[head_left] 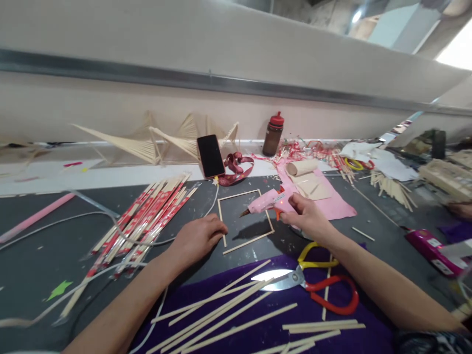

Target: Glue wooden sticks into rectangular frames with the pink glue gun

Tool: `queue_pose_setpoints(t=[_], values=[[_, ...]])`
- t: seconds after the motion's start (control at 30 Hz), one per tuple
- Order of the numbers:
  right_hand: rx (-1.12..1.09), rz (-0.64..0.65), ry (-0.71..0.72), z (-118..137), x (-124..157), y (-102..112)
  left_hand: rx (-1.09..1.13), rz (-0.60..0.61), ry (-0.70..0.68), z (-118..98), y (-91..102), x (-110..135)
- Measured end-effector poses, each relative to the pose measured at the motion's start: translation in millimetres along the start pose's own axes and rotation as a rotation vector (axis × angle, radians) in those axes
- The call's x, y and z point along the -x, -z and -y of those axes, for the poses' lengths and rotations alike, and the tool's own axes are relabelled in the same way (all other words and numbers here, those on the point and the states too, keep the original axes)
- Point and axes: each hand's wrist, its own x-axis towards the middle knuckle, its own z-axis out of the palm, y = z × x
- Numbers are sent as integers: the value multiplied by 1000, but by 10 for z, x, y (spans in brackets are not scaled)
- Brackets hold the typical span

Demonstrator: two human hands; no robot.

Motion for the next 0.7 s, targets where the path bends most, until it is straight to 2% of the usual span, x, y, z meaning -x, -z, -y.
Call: queue_pose_setpoints(t=[0.27,0.5,0.7], values=[[-203,-15,-20,-40,-123,185,10,-29,3,56,-20,-17],[243,-245,60,-58,-123,216,-3,-26,-5,89,-30,-30],[339,-316,84,-63,-138,283,17,-21,12,75,-15,-36]])
